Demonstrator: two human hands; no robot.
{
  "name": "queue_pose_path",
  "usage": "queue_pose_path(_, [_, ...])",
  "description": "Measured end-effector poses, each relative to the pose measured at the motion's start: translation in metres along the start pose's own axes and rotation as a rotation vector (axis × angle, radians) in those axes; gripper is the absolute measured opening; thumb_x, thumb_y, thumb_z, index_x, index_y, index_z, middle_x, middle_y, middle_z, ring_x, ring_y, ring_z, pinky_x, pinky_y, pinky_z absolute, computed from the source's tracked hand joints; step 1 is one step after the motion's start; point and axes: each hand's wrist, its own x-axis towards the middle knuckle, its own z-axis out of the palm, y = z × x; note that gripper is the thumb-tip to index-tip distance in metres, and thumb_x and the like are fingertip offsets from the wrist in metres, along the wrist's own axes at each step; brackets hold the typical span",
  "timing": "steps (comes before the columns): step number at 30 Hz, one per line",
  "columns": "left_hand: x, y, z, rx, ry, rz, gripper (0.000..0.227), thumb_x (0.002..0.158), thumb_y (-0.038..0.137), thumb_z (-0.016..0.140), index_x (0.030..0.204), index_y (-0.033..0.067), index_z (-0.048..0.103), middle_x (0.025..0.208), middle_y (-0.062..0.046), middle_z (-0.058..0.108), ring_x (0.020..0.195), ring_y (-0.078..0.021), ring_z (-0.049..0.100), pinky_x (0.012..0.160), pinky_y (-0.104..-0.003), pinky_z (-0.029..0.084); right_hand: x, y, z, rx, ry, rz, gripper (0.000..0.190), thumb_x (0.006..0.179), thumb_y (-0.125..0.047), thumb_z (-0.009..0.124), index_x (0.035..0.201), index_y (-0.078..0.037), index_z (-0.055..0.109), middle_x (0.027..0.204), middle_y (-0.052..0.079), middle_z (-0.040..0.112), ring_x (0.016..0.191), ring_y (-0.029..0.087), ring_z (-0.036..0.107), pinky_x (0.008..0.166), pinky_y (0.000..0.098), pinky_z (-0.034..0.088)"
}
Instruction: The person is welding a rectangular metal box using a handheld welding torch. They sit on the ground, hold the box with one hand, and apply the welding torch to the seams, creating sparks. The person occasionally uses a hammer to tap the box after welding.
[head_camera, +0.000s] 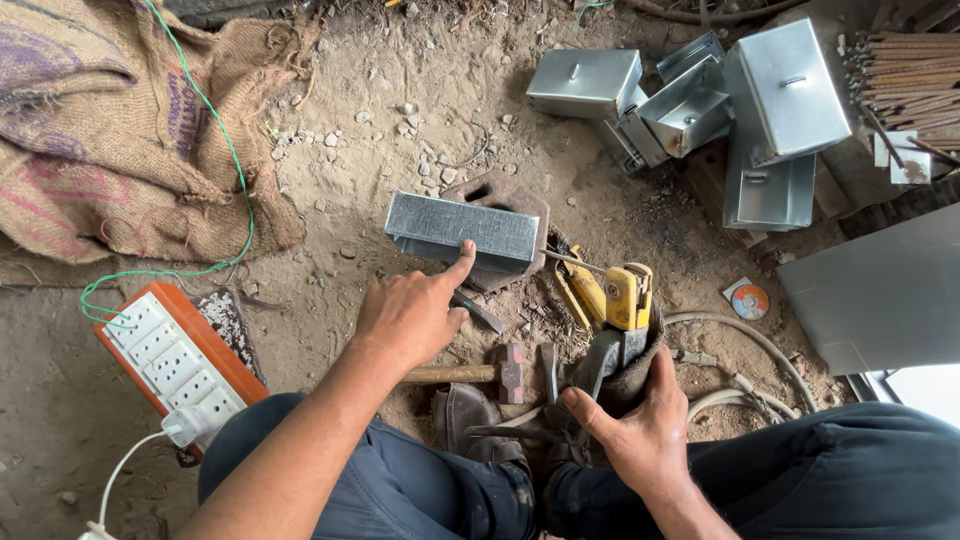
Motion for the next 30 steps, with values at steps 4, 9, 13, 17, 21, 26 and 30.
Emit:
queue_pose_path(4, [0.0015, -0.0001, 0.0015, -0.014, -0.074, -0.018, 0.084, 0.097, 0.043, 0.064, 0.164, 0.0318, 0.014, 0.072, -0.005, 0.071, 0.063, -0.0212, 0.070, 0.064, -0.037, 0.062, 0.0015, 0.0005, 0.0005, 0.037, -0.032, 0.012, 0.071, 0.066, -0.031, 0.088, 0.120, -0.002, 0.054, 0.096, 0.011, 0.076, 0.084, 0.019, 0.078, 0.078, 0.0332, 0.065])
queue_pose_path(9, [0.0001, 0.0003, -0.0005, -0.055, -0.094, -0.031, 0.084, 0.098, 0.039, 0.063, 0.165, 0.0306, 0.013, 0.071, -0.004, 0.072, 0.059, -0.0192, 0.069, 0.059, -0.034, 0.062, 0.0005, 0.0011, 0.0024, 0.053, -0.018, -0.049, 0.076, 0.066, -0.036, 0.087, 0.124, -0.002, 0.053, 0.097, 0.012, 0.075, 0.086, 0.021, 0.077, 0.080, 0.0354, 0.064])
queue_pose_path(13, [-0.0025, 0.0020, -0.0020, -0.046, -0.057, -0.024, 0.084, 0.097, 0.041, 0.064, 0.164, 0.0315, 0.014, 0.074, -0.004, 0.072, 0.063, -0.0205, 0.070, 0.064, -0.037, 0.061, -0.0003, 0.0026, 0.0013, -0.001, -0.007, -0.036, 0.074, 0.066, -0.036, 0.088, 0.122, -0.002, 0.053, 0.097, 0.012, 0.074, 0.086, 0.021, 0.077, 0.079, 0.0356, 0.065])
queue_pose_path(17, [-0.0031, 0.0033, -0.0058, -0.041, -0.095, -0.043, 0.085, 0.097, 0.041, 0.064, 0.164, 0.0345, 0.012, 0.080, -0.007, 0.074, 0.068, -0.0224, 0.072, 0.069, -0.038, 0.062, -0.0001, 0.0031, -0.0001, 0.047, -0.015, -0.021, 0.074, 0.065, -0.035, 0.088, 0.122, -0.002, 0.052, 0.096, 0.011, 0.074, 0.085, 0.020, 0.077, 0.077, 0.0347, 0.065])
queue_pose_path(21, [-0.0039, 0.0038, -0.0054, -0.052, -0.092, -0.048, 0.086, 0.097, 0.041, 0.065, 0.164, 0.0351, 0.012, 0.085, -0.007, 0.075, 0.074, -0.0245, 0.073, 0.073, -0.041, 0.062, -0.0020, 0.0037, 0.0005, 0.010, -0.002, -0.042, 0.070, 0.065, -0.031, 0.089, 0.119, -0.002, 0.055, 0.095, 0.010, 0.076, 0.084, 0.019, 0.076, 0.078, 0.0335, 0.063])
queue_pose_path(26, [-0.0033, 0.0020, -0.0041, -0.053, -0.060, -0.037, 0.087, 0.096, 0.036, 0.067, 0.163, 0.0366, 0.012, 0.087, -0.008, 0.075, 0.078, -0.0266, 0.073, 0.076, -0.044, 0.060, -0.0011, 0.0038, 0.0008, 0.013, 0.001, -0.044, 0.072, 0.066, -0.030, 0.089, 0.122, -0.002, 0.054, 0.095, 0.009, 0.075, 0.085, 0.018, 0.075, 0.078, 0.0331, 0.062])
queue_pose_path(30, [-0.0019, 0.0011, -0.0026, -0.050, -0.078, -0.047, 0.087, 0.095, 0.026, 0.065, 0.164, 0.0388, 0.012, 0.084, -0.008, 0.074, 0.076, -0.0252, 0.073, 0.077, -0.043, 0.060, -0.0013, 0.0044, 0.0019, 0.031, -0.007, -0.053, 0.073, 0.066, -0.029, 0.088, 0.124, -0.001, 0.054, 0.097, 0.011, 0.074, 0.086, 0.019, 0.075, 0.079, 0.0339, 0.063])
